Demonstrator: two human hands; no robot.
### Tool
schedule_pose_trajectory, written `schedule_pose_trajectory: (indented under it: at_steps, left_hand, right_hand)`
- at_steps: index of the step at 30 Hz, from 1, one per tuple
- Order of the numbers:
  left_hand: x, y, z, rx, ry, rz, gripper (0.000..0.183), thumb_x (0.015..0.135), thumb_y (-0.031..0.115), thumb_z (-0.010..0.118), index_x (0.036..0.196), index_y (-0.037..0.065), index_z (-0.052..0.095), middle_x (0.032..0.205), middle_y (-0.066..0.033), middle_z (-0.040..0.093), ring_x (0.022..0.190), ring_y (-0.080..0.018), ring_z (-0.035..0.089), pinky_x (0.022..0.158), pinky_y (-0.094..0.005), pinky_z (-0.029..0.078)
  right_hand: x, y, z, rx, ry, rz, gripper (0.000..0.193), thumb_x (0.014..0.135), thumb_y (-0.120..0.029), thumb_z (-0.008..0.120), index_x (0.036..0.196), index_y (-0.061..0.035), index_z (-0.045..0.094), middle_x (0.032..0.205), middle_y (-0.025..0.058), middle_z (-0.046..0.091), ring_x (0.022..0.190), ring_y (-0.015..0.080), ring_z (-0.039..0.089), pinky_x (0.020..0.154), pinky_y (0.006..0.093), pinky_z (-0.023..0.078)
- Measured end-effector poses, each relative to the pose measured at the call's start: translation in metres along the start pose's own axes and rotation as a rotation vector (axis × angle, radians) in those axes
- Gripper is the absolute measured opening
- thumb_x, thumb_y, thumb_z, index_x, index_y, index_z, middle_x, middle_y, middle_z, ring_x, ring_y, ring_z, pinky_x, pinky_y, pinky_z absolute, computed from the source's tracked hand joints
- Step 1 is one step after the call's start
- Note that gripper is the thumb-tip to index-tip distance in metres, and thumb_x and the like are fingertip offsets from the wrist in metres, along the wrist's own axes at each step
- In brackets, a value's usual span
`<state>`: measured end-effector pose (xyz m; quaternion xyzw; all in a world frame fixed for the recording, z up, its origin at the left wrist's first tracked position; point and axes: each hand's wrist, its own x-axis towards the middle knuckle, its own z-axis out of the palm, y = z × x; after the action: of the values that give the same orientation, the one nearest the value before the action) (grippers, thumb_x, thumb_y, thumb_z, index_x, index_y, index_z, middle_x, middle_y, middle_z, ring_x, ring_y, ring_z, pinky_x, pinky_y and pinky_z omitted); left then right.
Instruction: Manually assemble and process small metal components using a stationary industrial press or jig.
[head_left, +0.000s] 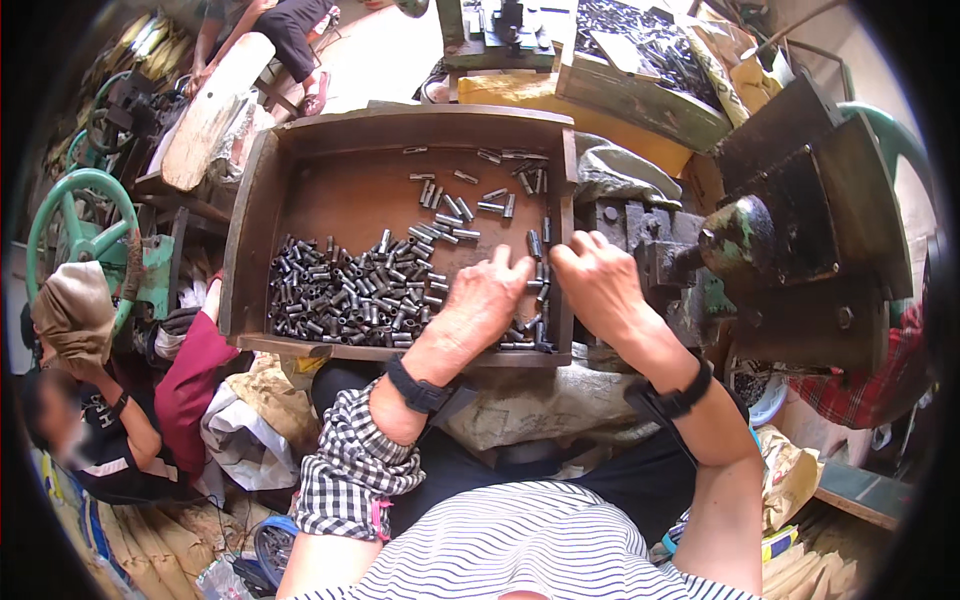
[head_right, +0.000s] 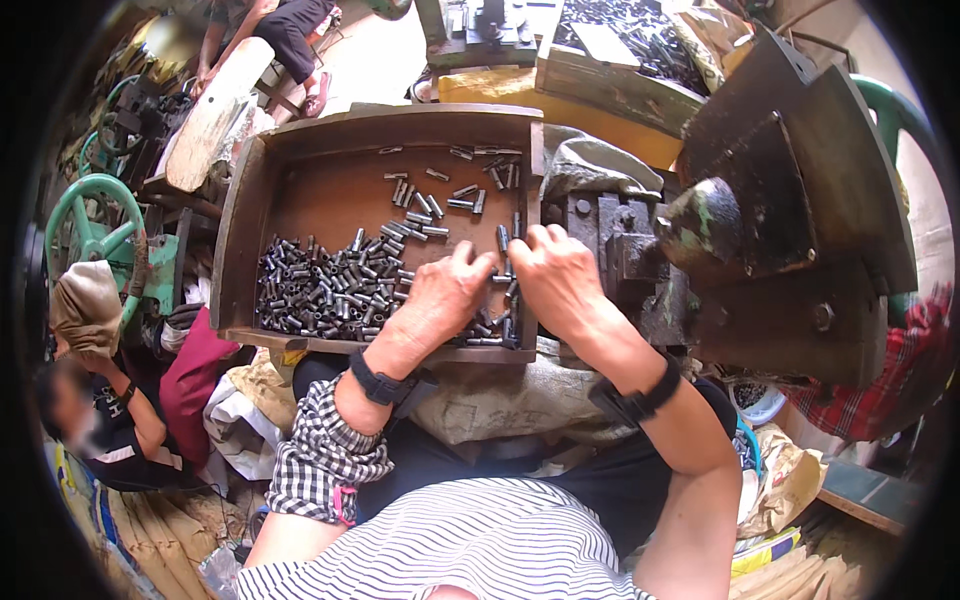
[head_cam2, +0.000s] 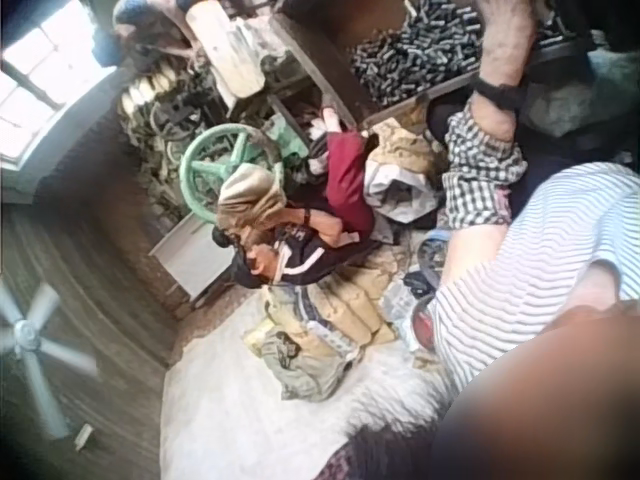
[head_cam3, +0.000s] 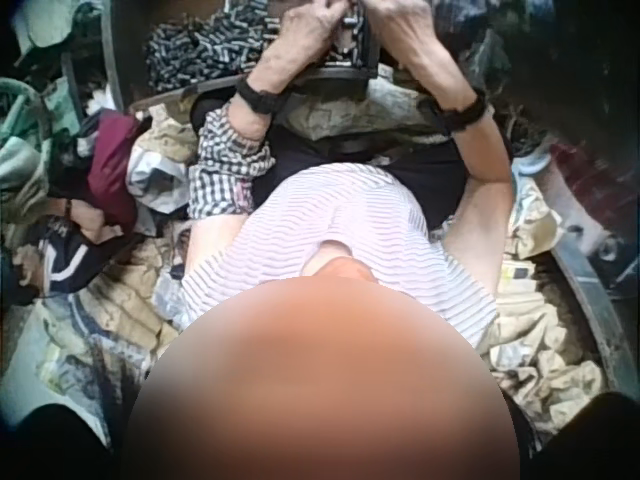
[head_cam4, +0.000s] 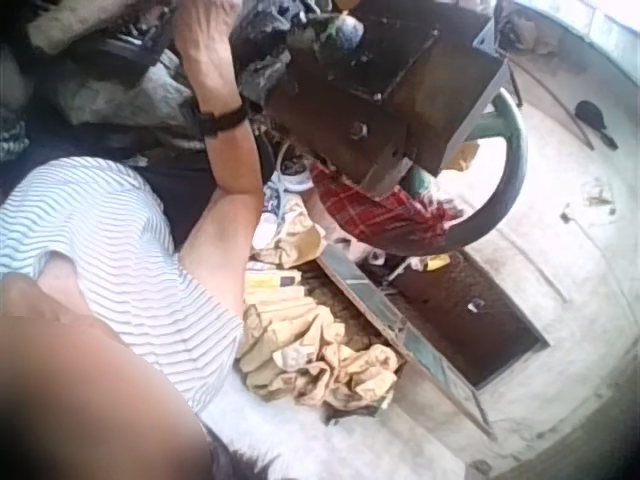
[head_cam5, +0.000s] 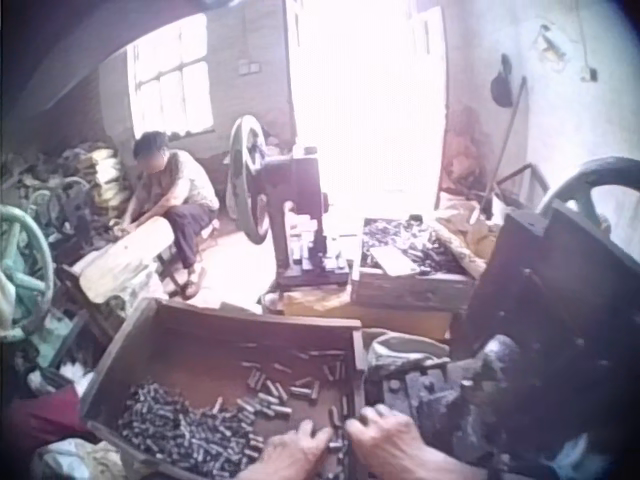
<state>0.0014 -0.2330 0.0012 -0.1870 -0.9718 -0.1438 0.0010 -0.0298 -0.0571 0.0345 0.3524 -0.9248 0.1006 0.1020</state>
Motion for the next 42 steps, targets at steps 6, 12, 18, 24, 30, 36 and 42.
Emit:
schedule_pose_trajectory:
  at_steps: [6,12,18,24,30,36,42]
  left_hand:
    - [0.000,-0.002,0.016,0.015,-0.033,0.027,0.023,0.076,0.006,0.055,0.098,0.003,0.059,0.096,-0.0172,0.051,0.080,-0.0305,0.060,0.066,-0.0392,0.053]
    - [0.002,0.000,0.022,0.020,0.037,0.077,0.027,0.072,0.002,0.054,0.099,0.000,0.056,0.095,-0.0173,0.053,0.078,-0.0297,0.060,0.066,-0.0379,0.053]
    - [0.000,0.000,0.009,-0.103,-0.037,-0.028,0.031,0.072,0.003,0.059,0.101,-0.001,0.051,0.089,-0.0197,0.053,0.078,-0.0334,0.060,0.065,-0.0404,0.051]
    - [0.003,0.008,-0.002,-0.914,0.016,-0.057,0.032,0.079,0.006,0.058,0.110,0.001,0.054,0.084,-0.0086,0.060,0.067,-0.0180,0.058,0.059,-0.0303,0.049]
    - [0.001,0.015,0.002,-1.532,-0.400,-0.262,0.021,0.086,0.016,0.063,0.101,0.003,0.060,0.075,0.0044,0.057,0.058,-0.0013,0.049,0.049,-0.0168,0.042]
    - [0.003,0.019,-0.005,-1.455,-0.331,-0.318,0.019,0.085,0.016,0.064,0.097,0.002,0.061,0.074,0.0034,0.058,0.057,-0.0017,0.051,0.048,-0.0172,0.042]
    - [0.000,0.018,-0.001,-1.489,-0.339,-0.303,0.014,0.084,0.015,0.066,0.092,0.004,0.060,0.078,0.0032,0.059,0.059,-0.0012,0.050,0.050,-0.0161,0.041]
  right_hand:
    - [0.052,-0.006,0.052,-0.132,-0.202,0.034,0.013,0.069,-0.009,0.061,0.079,-0.0010,0.061,0.077,0.0165,0.063,0.067,0.0274,0.066,0.059,0.0342,0.053]
    - [0.055,0.000,0.051,-0.096,-0.229,-0.029,0.012,0.069,-0.010,0.059,0.078,-0.0024,0.060,0.069,0.0128,0.064,0.068,0.0274,0.066,0.060,0.0360,0.051]
    - [0.034,0.008,0.039,0.347,0.031,0.161,0.014,0.073,-0.010,0.059,0.082,-0.0002,0.054,0.077,0.0184,0.062,0.075,0.0325,0.064,0.065,0.0400,0.050]
    - [-0.035,-0.001,0.006,1.312,0.147,0.584,0.012,0.081,0.001,0.059,0.093,0.0010,0.057,0.078,0.0031,0.063,0.069,0.0078,0.061,0.057,0.0200,0.048]
    - [-0.051,-0.008,0.006,1.535,0.204,0.666,0.014,0.082,0.004,0.057,0.096,0.0005,0.057,0.085,0.0024,0.063,0.073,0.0053,0.060,0.060,0.0177,0.047]
    - [-0.049,0.001,0.008,1.645,0.111,0.684,0.017,0.084,-0.001,0.061,0.100,-0.0004,0.058,0.086,0.0017,0.062,0.075,0.0055,0.059,0.059,0.0180,0.047]
    - [-0.050,0.007,0.019,1.733,0.020,0.700,0.020,0.084,-0.007,0.063,0.102,0.0004,0.058,0.082,0.0015,0.063,0.070,0.0064,0.059,0.057,0.0184,0.047]
